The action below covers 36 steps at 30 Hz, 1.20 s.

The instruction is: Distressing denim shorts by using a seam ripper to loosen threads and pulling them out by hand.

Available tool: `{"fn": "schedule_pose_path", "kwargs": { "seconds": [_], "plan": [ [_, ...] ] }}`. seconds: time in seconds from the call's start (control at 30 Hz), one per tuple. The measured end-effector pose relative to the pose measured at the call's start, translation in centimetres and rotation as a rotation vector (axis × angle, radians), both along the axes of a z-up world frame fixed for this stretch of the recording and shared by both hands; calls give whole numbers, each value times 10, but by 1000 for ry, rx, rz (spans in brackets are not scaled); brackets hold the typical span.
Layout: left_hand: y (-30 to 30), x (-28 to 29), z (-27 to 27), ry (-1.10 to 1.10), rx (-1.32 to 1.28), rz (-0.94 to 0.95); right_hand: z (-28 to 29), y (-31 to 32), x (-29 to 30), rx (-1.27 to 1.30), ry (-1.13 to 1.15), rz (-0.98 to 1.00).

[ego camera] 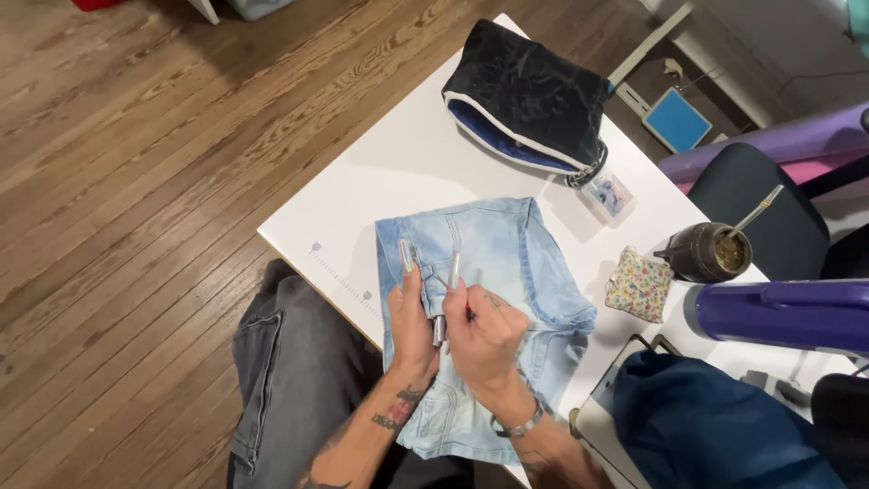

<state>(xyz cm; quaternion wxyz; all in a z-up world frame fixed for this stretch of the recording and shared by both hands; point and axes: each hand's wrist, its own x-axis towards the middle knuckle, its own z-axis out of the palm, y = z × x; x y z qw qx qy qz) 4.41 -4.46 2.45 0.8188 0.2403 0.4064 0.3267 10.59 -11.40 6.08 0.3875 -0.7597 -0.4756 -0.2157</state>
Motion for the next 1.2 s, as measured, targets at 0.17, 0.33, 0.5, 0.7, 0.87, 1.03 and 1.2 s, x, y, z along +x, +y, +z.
{"fn": "schedule_pose_path", "kwargs": {
  "seconds": [0.17, 0.33, 0.5, 0.7, 0.87, 1.03, 1.2],
  "plan": [
    [0, -1, -1, 38, 20, -15, 1, 1, 1, 0, 43, 5],
    [-1, 0, -7, 12, 6, -3, 3, 1, 0, -5, 90, 19],
    [-3, 0, -9, 26, 47, -25, 7, 1, -2, -30, 16, -1],
    [-3, -3, 12, 91, 146, -68, 10, 3, -2, -41, -15, -32],
    [-2, -1, 26, 148, 130, -58, 4, 6, -3, -46, -30, -51],
    [-21, -2, -23, 18, 221, 79, 8, 8, -3, -64, 56, -124],
    [-19, -11, -24, 26, 278, -54, 7, 9, 10, -121, 390, -107]
  ]
}}
